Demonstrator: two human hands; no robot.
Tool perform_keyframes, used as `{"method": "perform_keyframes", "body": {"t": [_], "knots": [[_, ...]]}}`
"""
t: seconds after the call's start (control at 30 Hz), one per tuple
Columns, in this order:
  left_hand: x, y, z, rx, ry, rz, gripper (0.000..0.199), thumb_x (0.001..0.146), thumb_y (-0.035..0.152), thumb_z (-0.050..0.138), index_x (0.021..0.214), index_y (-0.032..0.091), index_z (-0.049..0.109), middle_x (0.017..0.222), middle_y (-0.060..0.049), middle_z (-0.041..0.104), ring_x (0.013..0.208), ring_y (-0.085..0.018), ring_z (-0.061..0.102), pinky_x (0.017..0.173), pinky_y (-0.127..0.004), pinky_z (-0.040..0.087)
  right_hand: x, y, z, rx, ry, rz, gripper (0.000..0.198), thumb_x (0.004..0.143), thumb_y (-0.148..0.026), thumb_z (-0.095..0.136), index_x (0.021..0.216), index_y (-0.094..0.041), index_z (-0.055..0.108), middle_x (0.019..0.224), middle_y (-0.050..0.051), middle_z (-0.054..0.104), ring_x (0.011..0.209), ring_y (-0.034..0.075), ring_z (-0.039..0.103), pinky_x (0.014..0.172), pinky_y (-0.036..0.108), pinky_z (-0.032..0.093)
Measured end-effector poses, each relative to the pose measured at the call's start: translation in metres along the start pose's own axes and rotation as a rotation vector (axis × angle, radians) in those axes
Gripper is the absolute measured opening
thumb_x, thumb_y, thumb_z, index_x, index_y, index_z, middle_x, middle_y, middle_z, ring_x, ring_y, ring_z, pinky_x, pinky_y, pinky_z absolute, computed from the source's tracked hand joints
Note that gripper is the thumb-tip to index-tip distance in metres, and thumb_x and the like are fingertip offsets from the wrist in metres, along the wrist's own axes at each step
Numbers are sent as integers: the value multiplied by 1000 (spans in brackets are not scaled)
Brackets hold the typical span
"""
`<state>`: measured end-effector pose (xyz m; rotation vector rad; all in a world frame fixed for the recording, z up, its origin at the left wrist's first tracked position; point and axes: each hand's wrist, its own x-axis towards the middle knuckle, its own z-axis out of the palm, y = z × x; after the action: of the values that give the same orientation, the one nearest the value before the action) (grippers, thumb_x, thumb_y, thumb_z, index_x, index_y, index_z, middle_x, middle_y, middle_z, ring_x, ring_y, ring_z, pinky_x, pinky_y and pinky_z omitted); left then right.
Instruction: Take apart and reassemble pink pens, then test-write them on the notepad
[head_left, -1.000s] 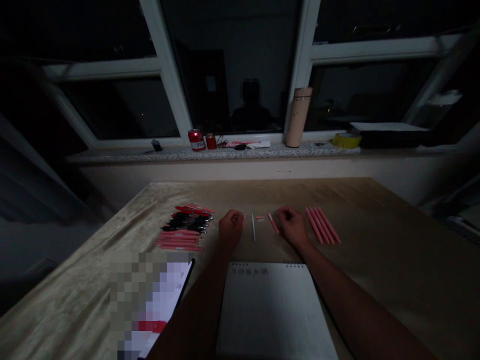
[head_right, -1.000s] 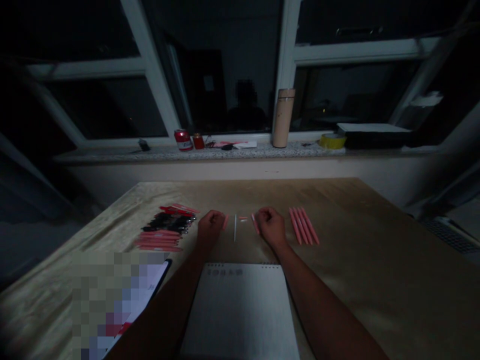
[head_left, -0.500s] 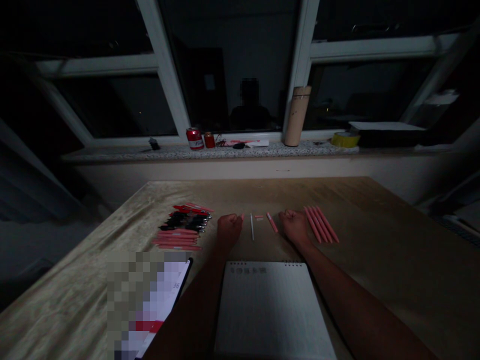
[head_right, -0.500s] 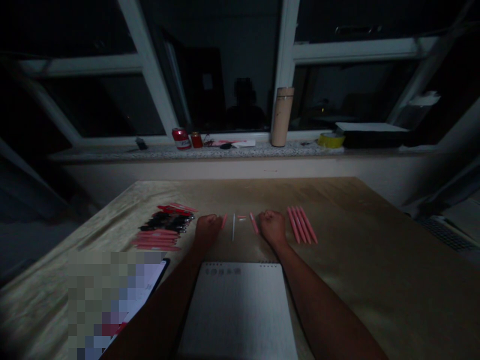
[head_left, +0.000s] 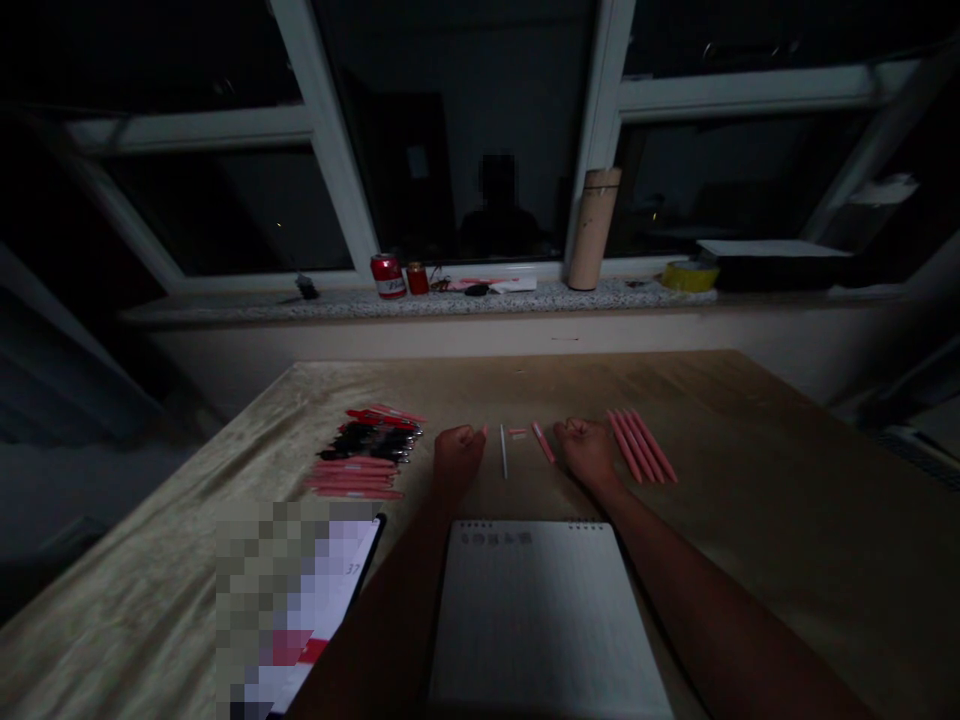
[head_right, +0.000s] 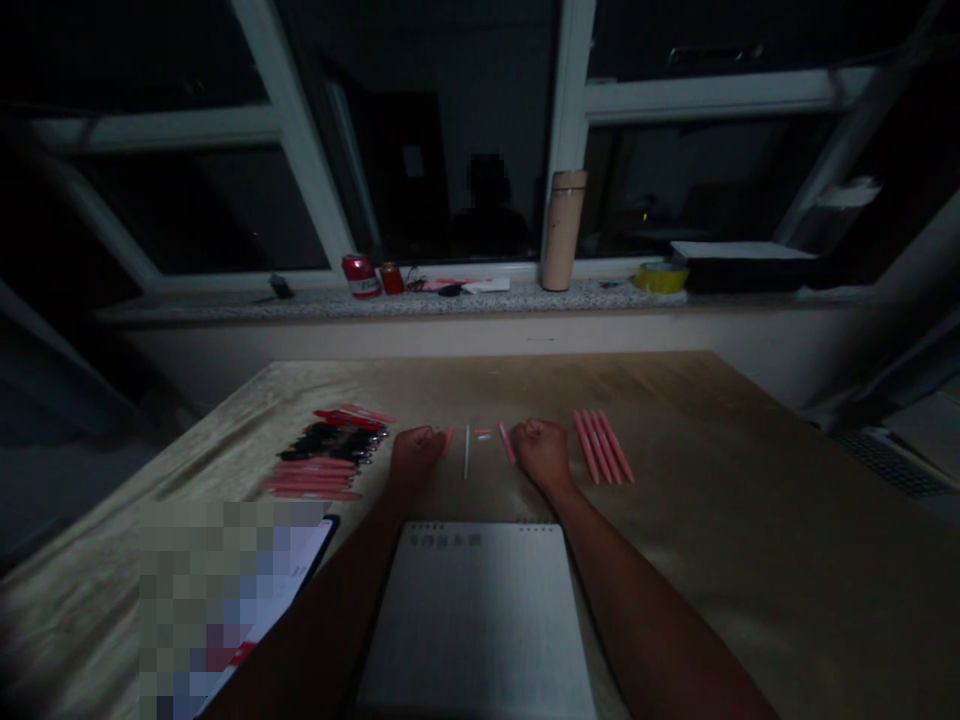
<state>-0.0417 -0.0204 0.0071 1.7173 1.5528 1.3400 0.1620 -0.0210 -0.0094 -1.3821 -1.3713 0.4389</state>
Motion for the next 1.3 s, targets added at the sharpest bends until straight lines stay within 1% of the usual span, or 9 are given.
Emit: {"method": "perform_keyframes", "body": {"t": [0.17, 0.33, 0.43, 0.57, 0.8, 1.07, 1.3], "knots": [[1, -3, 1, -5, -5, -7, 43, 70, 39, 55, 43, 18, 29, 45, 6, 21, 46, -7, 23, 46, -23, 17, -1, 1, 0, 7, -20, -15, 38, 74, -32, 49, 45, -23, 27, 41, -7, 26, 41, 9, 28, 43, 24, 23], [1, -5, 2, -13, -27, -11, 45, 71, 41, 55, 42, 18, 29, 45, 6, 20, 46, -7, 22, 46, -23, 16, 0, -1, -1, -1, 14, -29, 39, 73, -32, 49, 44, -23, 25, 40, -8, 24, 40, 9, 27, 43, 24, 22], [2, -5, 2, -13, -26, -21, 46, 71, 41, 55, 43, 18, 26, 46, 6, 19, 45, -7, 21, 45, -23, 16, 0, -3, -1, 3, 13, -20, 38, 73, -31, 48, 43, -23, 25, 40, -8, 24, 39, 8, 27, 43, 23, 23], [2, -5, 3, -37, -33, -34, 46, 71, 40, 55, 43, 18, 25, 45, 6, 19, 44, -6, 20, 45, -23, 16, -2, -5, -1, 17, -26, -4, 38, 74, -32, 47, 43, -23, 27, 38, -7, 27, 39, 9, 27, 42, 23, 23], [1, 0, 1, -15, -18, -10, 46, 70, 40, 56, 41, 18, 27, 44, 6, 20, 44, -6, 22, 45, -23, 17, -1, -6, -2, -20, 2, -31, 38, 72, -32, 47, 42, -24, 26, 38, -7, 26, 39, 9, 28, 41, 23, 23], [1, -3, 3, -30, -20, -23, 45, 71, 38, 54, 43, 19, 25, 46, 6, 19, 44, -6, 21, 45, -23, 17, -2, -8, -2, 2, -9, -4, 37, 72, -30, 47, 42, -23, 26, 38, -7, 25, 38, 8, 26, 42, 24, 21], [0, 0, 2, -36, -9, -16, 44, 72, 37, 54, 42, 19, 27, 45, 6, 20, 44, -7, 22, 46, -23, 17, -2, -2, 0, -4, -10, -17, 37, 73, -30, 48, 45, -23, 26, 41, -8, 23, 41, 9, 26, 44, 24, 21]]}}
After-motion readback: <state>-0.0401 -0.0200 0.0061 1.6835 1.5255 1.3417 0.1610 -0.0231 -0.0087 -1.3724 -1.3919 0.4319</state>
